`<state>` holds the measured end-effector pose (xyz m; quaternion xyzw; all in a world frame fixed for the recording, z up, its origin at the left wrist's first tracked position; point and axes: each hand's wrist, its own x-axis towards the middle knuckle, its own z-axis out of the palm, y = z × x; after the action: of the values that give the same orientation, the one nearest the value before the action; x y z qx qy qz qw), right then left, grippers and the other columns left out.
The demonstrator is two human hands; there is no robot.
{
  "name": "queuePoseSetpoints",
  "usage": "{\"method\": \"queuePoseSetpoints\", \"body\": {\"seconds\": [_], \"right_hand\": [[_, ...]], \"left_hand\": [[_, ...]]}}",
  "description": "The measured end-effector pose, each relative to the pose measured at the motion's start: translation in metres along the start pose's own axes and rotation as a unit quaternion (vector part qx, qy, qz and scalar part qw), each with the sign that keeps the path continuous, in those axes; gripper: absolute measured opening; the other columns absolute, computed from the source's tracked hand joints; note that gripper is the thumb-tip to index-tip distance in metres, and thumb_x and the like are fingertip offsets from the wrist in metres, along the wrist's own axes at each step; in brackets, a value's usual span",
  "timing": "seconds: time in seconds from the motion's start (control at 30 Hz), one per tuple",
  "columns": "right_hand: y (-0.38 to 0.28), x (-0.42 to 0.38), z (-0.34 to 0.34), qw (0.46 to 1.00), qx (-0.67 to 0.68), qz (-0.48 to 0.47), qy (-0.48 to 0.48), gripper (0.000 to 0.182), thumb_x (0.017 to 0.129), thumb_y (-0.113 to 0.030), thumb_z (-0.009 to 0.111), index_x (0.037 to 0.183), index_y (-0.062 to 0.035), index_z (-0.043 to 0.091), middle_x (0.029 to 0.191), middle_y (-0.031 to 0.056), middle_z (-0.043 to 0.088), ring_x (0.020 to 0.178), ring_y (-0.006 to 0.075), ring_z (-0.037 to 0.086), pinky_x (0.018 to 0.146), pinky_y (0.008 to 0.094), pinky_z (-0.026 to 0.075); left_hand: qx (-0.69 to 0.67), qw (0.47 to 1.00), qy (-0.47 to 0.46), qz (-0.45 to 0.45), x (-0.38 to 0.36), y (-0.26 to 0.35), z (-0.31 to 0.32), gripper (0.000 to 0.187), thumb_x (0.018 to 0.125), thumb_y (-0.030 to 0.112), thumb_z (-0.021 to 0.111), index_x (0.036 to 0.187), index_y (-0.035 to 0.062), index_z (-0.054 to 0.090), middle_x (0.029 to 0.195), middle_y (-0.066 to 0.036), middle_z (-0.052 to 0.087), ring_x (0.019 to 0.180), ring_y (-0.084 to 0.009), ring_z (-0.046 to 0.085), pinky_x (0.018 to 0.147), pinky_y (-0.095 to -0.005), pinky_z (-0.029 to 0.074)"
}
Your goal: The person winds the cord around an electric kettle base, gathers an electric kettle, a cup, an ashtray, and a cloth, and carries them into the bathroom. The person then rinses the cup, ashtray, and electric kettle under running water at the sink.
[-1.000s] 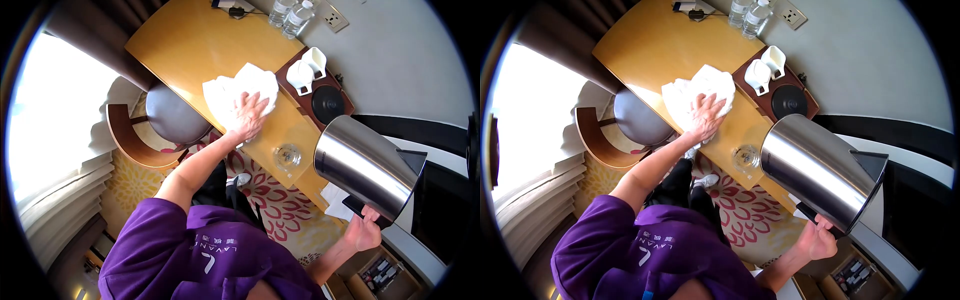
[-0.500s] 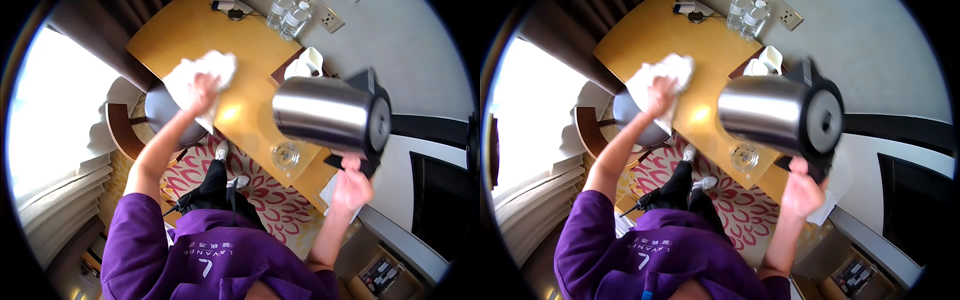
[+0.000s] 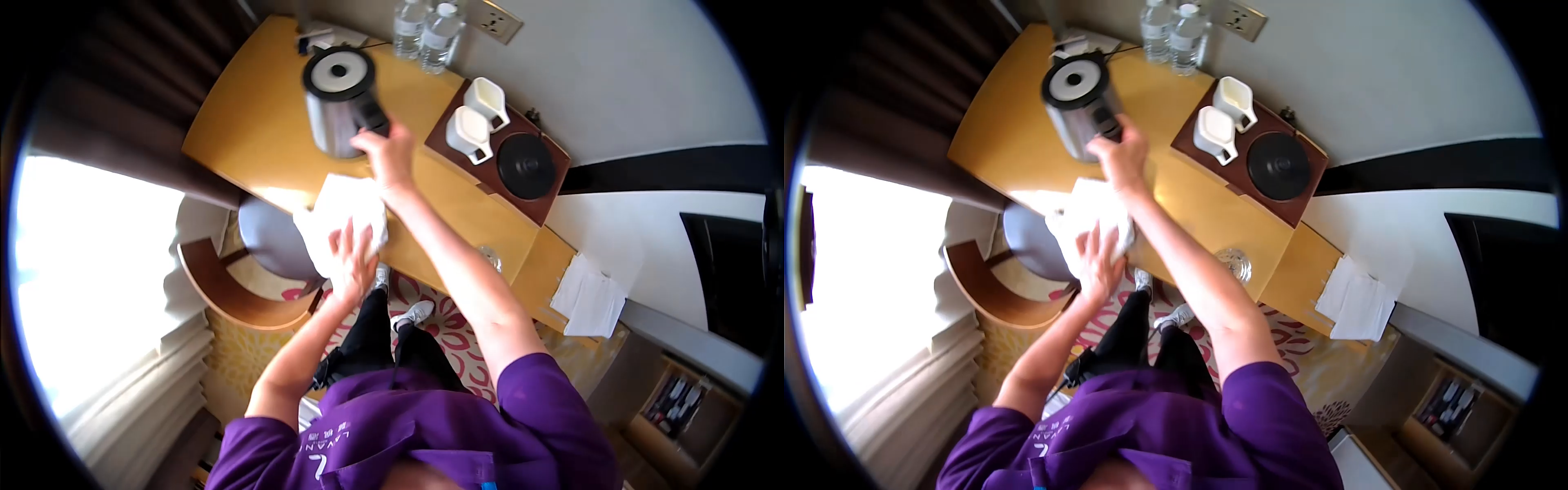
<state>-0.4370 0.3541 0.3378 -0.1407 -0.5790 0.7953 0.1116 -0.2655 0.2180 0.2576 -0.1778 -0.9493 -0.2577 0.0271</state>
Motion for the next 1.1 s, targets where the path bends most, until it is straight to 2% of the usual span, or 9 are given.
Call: {"method": "queuePoseSetpoints", "body": {"seconds": [0.33, 0.4, 0.47, 0.5, 0.63, 0.77, 0.9, 1.0, 1.1], "right_hand": [[0.033, -0.009, 0.008, 0.993, -0.108, -0.055, -0.01, 0.024, 0.074, -0.013, 0.072, 0.086, 0.0032, 0.058, 0.077, 0.0146, 0.061, 0.067, 0.0237, 0.057, 0.064, 0.0349, 0.047], [0.028, -0.008, 0.0, 0.992, -0.118, -0.024, -0.039, 0.032, 0.075, -0.016, 0.076, 0.097, 0.0005, 0.06, 0.092, 0.0166, 0.063, 0.085, 0.0264, 0.061, 0.077, 0.0381, 0.048], [0.019, -0.01, -0.009, 0.946, -0.275, -0.165, -0.053, 0.044, 0.078, -0.019, 0.081, 0.112, -0.0034, 0.058, 0.105, 0.0095, 0.061, 0.099, 0.0213, 0.058, 0.088, 0.0354, 0.047], [0.01, -0.016, -0.022, 0.952, -0.261, -0.137, -0.088, 0.059, 0.079, -0.025, 0.08, 0.126, -0.0026, 0.052, 0.123, 0.016, 0.055, 0.118, 0.0307, 0.052, 0.104, 0.041, 0.04], [-0.034, -0.076, -0.131, 0.908, -0.362, -0.209, 0.026, 0.059, 0.081, -0.025, 0.077, 0.13, -0.0054, 0.052, 0.125, 0.0174, 0.055, 0.122, 0.0339, 0.05, 0.109, 0.0463, 0.035], [-0.042, -0.178, -0.257, 0.808, -0.582, -0.052, 0.08, 0.088, 0.081, -0.045, 0.08, 0.147, -0.0043, 0.038, 0.141, 0.0249, 0.044, 0.131, 0.0408, 0.04, 0.112, 0.0545, 0.032], [-0.032, -0.239, -0.266, 0.743, -0.664, 0.083, 0.025, 0.124, 0.071, -0.062, 0.084, 0.159, -0.0075, 0.016, 0.16, 0.0286, 0.022, 0.148, 0.0449, 0.023, 0.118, 0.0653, 0.026], [-0.023, -0.23, -0.24, 0.69, -0.72, 0.067, 0.024, 0.123, 0.068, -0.056, 0.088, 0.157, -0.0048, 0.02, 0.155, 0.0258, 0.03, 0.14, 0.0428, 0.034, 0.115, 0.0604, 0.031], [-0.02, -0.214, -0.243, 0.724, -0.684, 0.085, 0.012, 0.118, 0.068, -0.044, 0.09, 0.157, -0.0057, 0.023, 0.144, 0.0237, 0.041, 0.132, 0.0395, 0.042, 0.11, 0.0576, 0.036]], "left_hand": [[-0.039, 0.996, -0.06, 0.059, 0.017, 0.028, -0.017, 0.064, 0.066, 0.005, 0.079, 0.128, 0.009, 0.064, 0.135, -0.023, 0.054, 0.112, -0.0447, 0.05, 0.1, -0.0529, 0.045], [-0.039, 0.995, -0.056, 0.066, 0.021, 0.031, -0.013, 0.062, 0.068, 0.007, 0.079, 0.128, 0.0078, 0.064, 0.134, -0.023, 0.054, 0.112, -0.0448, 0.05, 0.099, -0.0533, 0.045], [-0.04, 0.995, -0.058, 0.076, 0.025, 0.033, -0.007, 0.061, 0.069, 0.008, 0.078, 0.128, 0.0065, 0.063, 0.133, -0.022, 0.055, 0.112, -0.0449, 0.05, 0.099, -0.0537, 0.045], [-0.048, 0.995, -0.046, 0.076, 0.03, 0.031, -0.001, 0.06, 0.071, 0.01, 0.077, 0.129, 0.0056, 0.063, 0.132, -0.022, 0.055, 0.112, -0.045, 0.049, 0.098, -0.0539, 0.045], [-0.094, 0.995, -0.008, 0.039, 0.064, 0.044, 0.01, 0.053, 0.078, 0.012, 0.072, 0.13, 0.0043, 0.063, 0.127, -0.022, 0.057, 0.113, -0.0455, 0.049, 0.098, -0.0525, 0.045], [-0.029, 0.997, 0.006, 0.071, 0.078, 0.062, 0.033, 0.06, 0.075, 0.014, 0.075, 0.134, 0.0112, 0.063, 0.133, -0.021, 0.052, 0.113, -0.0437, 0.047, 0.099, -0.0521, 0.045], [0.008, 0.993, -0.003, 0.116, 0.076, 0.068, 0.036, 0.061, 0.075, 0.015, 0.076, 0.134, 0.0139, 0.063, 0.137, -0.02, 0.049, 0.112, -0.0432, 0.046, 0.097, -0.0513, 0.046], [0.028, 0.991, -0.006, 0.133, 0.077, 0.065, 0.038, 0.06, 0.075, 0.015, 0.075, 0.134, 0.014, 0.063, 0.137, -0.02, 0.049, 0.112, -0.0432, 0.046, 0.097, -0.0513, 0.047], [0.031, 0.992, -0.02, 0.125, 0.078, 0.064, 0.038, 0.058, 0.077, 0.017, 0.073, 0.134, 0.0157, 0.064, 0.138, -0.02, 0.05, 0.114, -0.0445, 0.046, 0.096, -0.0536, 0.048]]}}
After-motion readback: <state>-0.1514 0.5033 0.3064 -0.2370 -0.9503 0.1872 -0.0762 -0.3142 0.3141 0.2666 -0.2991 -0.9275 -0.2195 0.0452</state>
